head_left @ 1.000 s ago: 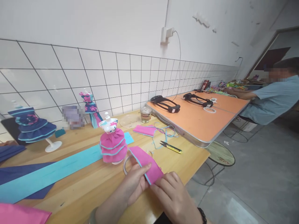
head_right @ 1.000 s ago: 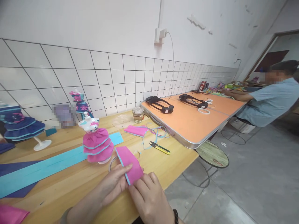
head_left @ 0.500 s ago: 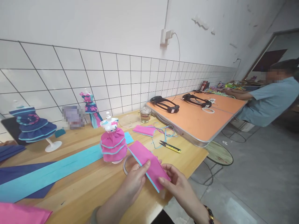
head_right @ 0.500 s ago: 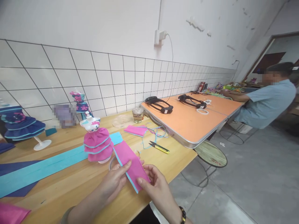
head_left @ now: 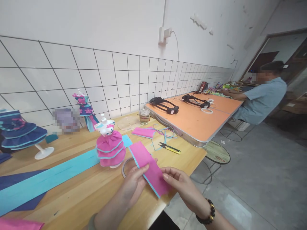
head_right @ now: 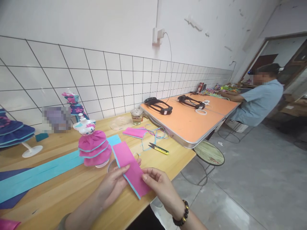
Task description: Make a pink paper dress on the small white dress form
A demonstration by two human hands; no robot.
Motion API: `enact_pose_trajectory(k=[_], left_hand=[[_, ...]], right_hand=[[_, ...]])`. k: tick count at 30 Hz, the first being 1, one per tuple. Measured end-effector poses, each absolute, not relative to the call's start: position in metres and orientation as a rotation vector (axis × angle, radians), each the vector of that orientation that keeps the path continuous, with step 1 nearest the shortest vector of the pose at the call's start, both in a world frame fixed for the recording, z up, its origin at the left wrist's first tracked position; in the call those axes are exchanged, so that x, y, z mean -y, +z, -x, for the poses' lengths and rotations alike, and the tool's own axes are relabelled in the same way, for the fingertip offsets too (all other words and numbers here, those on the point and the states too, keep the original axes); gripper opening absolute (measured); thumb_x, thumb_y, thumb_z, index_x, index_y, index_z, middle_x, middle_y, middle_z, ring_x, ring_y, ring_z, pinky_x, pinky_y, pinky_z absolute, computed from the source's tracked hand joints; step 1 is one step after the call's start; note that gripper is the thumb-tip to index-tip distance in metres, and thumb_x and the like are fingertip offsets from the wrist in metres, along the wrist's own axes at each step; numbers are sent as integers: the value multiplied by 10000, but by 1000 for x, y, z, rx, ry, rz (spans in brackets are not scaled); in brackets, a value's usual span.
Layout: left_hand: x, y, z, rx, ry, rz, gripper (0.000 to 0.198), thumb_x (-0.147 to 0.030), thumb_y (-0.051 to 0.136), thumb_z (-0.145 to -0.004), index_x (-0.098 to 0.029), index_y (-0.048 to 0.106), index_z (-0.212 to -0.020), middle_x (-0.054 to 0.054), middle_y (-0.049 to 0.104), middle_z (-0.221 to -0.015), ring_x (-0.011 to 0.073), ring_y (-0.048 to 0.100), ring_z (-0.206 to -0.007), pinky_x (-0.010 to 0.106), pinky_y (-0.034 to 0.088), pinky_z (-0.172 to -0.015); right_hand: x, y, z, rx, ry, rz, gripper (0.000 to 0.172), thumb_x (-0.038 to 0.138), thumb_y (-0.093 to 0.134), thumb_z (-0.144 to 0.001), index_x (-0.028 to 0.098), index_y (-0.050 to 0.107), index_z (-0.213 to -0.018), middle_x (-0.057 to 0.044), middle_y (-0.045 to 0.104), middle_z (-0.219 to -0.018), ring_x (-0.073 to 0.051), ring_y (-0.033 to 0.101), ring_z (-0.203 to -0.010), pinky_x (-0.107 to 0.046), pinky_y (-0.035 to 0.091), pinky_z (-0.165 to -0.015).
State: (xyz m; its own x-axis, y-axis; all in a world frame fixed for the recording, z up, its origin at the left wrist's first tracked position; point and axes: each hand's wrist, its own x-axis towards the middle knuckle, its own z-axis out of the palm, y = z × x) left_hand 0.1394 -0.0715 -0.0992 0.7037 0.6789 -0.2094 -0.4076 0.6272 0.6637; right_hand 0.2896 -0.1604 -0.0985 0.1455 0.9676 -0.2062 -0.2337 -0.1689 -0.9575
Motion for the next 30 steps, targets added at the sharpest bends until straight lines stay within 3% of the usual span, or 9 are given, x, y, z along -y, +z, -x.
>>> enact_pose_trajectory(k=[7, 15, 24, 30], left_hand=[[75, -99, -137, -446, 561, -702, 270, -163, 623, -794, -86, 686, -1045, 140, 707, -1046, 261, 628, -1018, 376, 445, -942], [66, -99, -139, -638, 682, -829, 312, -281, 696, -753, -134, 660, -1026, 108, 725, -943, 240, 667, -867, 352, 523, -769], [62, -97, -135, -651, 706, -892, 407, -246, 804, -589, -157, 676, -964, 76, 718, -886, 220, 645, -819, 339, 489, -767], [52, -91, -125, -742, 625, -1113, 330, -423, 756, -620, -133, 671, -752, 19, 612, -691, 138, 530, -642, 261, 417, -641]], right_hand=[[152, -100, -288, 779, 1345, 1259, 353, 471, 767, -641, 148, 690, -759, 11, 624, -657, -65, 482, -564, -187, 370, -560], [155, -102, -296, 1005, 1116, 1442, 376, 493, 709, -688, 127, 652, -753, 19, 557, -609, -77, 438, -555, -204, 340, -539], [154, -95, -310, 1111, 1074, 1508, 358, 505, 631, -751, 153, 664, -801, -26, 627, -738, -129, 512, -639, -231, 392, -575], [156, -87, -323, 1280, 1028, 1575, 322, 477, 569, -801, 166, 649, -786, -15, 618, -709, -139, 516, -633, -244, 393, -590]])
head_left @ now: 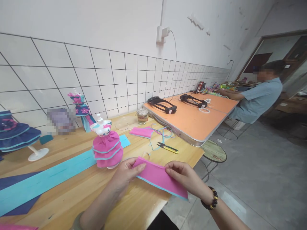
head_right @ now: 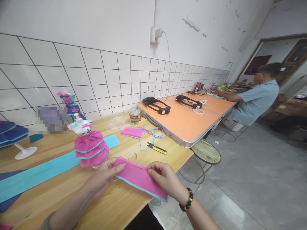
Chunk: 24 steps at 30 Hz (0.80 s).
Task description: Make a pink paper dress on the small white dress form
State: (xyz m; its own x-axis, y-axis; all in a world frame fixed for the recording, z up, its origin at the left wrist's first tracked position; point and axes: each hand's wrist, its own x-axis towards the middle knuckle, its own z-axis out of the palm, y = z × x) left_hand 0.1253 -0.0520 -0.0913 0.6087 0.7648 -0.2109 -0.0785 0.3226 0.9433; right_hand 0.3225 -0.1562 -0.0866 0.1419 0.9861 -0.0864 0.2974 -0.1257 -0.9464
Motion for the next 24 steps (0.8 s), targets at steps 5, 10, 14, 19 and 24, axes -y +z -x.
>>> enact_pose_trajectory(k=[5, 10, 14, 19, 24], left_hand=[[48, -83, -123, -801, 591, -1551, 415, -476, 634, -727, -150, 534, -489, -25, 424, -569, 114, 380, -572, 233, 297, -543], [47, -86, -124, -876, 634, -1735, 332, -433, 597, -760, -156, 634, -580, 17, 555, -648, 175, 495, -669, 254, 359, -613], [49, -84, -123, -947, 686, -1744, 288, -430, 588, -769, -170, 683, -690, 30, 653, -733, 210, 562, -756, 268, 394, -693], [50, -77, -121, -964, 703, -1696, 263, -423, 617, -742, -181, 694, -675, 19, 668, -713, 209, 567, -746, 262, 402, -688], [48, -74, -121, -995, 743, -1651, 260, -432, 634, -715, -187, 703, -660, 15, 678, -696, 210, 573, -726, 261, 414, -662]], right_hand=[[155, -80, -323, 1458, 931, 1626, 268, 389, 520, -848, 172, 673, -808, -36, 662, -774, -168, 554, -702, -260, 421, -637], [152, -82, -323, 1521, 891, 1638, 254, 359, 516, -856, 173, 686, -829, -42, 679, -791, -179, 579, -725, -264, 435, -655], [152, -83, -329, 1502, 868, 1651, 267, 378, 519, -855, 173, 688, -830, -40, 681, -784, -179, 580, -717, -264, 435, -646], [154, -81, -340, 1468, 842, 1658, 277, 400, 530, -849, 178, 694, -830, -45, 689, -809, -184, 592, -739, -271, 445, -660], [157, -82, -353, 1374, 855, 1646, 295, 442, 571, -816, 174, 695, -819, -42, 671, -766, -166, 581, -684, -258, 447, -609]])
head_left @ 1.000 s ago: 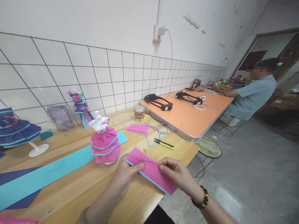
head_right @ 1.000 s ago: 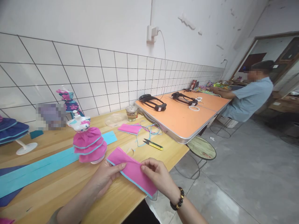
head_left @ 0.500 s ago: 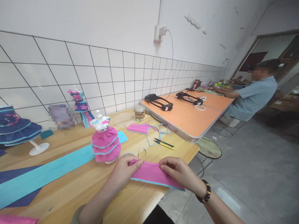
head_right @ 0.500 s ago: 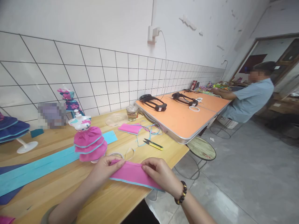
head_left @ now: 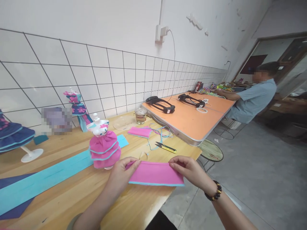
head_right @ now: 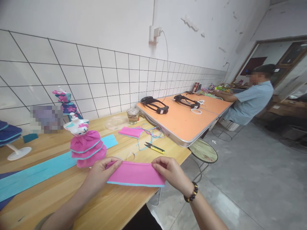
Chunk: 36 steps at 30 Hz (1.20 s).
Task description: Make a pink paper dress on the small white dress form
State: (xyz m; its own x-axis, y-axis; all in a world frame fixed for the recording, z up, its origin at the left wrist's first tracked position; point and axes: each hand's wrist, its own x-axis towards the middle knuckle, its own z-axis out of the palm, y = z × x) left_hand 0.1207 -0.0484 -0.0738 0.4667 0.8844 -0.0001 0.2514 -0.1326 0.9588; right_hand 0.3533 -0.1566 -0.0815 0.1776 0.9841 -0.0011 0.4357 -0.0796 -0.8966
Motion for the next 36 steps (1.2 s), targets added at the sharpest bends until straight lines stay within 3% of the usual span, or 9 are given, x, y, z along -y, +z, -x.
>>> enact_pose_trajectory(k=[4, 36], left_hand=[[47, -76, -121, -1000, 758, -1648, 252, -430, 640, -708, -193, 716, -667, 23, 698, -718, 223, 592, -739, 268, 430, -673], [42, -95, -124, -1002, 770, -1715, 250, -421, 594, -768, -195, 691, -722, 25, 668, -739, 231, 589, -808, 255, 423, -703]], right_hand=[[159, -82, -362, 1253, 888, 1634, 334, 480, 600, -786, 158, 673, -834, -23, 639, -708, -132, 548, -600, -244, 447, -560], [144, -106, -376, 1133, 832, 1527, 286, 417, 651, -767, 162, 657, -896, -42, 676, -816, -158, 602, -735, -290, 472, -697]])
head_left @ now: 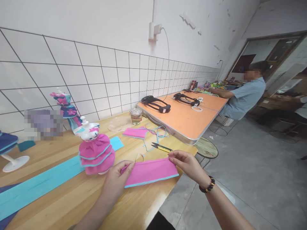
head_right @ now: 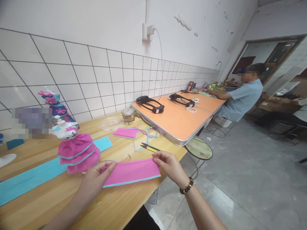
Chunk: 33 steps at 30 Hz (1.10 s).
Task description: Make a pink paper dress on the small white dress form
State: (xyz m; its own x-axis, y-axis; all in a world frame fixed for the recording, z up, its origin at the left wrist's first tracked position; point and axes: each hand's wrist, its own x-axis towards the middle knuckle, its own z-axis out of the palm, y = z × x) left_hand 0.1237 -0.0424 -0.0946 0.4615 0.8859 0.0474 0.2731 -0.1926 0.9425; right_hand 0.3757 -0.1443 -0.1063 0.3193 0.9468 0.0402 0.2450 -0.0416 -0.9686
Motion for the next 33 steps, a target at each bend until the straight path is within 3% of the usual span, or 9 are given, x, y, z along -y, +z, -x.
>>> enact_pose_trajectory(k=[15, 21, 26, 33], left_hand=[[41, -100, -121, -1031, 714, -1893, 295, -437, 481, -846, -206, 644, -760, 10, 657, -756, 223, 604, -871, 269, 439, -727], [42, -100, -122, -983, 725, -1998, 271, -399, 476, -860, -204, 654, -799, 20, 692, -839, 200, 622, -827, 282, 453, -753], [44, -100, -123, -865, 723, -2116, 252, -352, 478, -866, -203, 664, -784, 24, 688, -792, 187, 624, -782, 279, 463, -720], [45, -97, -121, -769, 718, -2149, 250, -325, 479, -873, -193, 671, -782, 24, 664, -729, 171, 605, -718, 269, 457, -674]], right_hand=[[139, -113, -379, 1190, 828, 1605, 306, 435, 564, -790, 158, 645, -893, -46, 689, -770, -161, 614, -658, -298, 495, -652], [135, -105, -371, 1273, 685, 1672, 300, 402, 544, -827, 160, 649, -971, -111, 692, -1023, -228, 640, -920, -367, 493, -824], [126, -90, -339, 1564, 680, 1553, 270, 361, 555, -853, 193, 652, -1040, -86, 669, -1103, -216, 597, -1042, -365, 452, -915], [108, -81, -307, 1868, 820, 1378, 222, 320, 564, -867, 179, 681, -994, -61, 693, -943, -168, 619, -865, -281, 478, -788]])
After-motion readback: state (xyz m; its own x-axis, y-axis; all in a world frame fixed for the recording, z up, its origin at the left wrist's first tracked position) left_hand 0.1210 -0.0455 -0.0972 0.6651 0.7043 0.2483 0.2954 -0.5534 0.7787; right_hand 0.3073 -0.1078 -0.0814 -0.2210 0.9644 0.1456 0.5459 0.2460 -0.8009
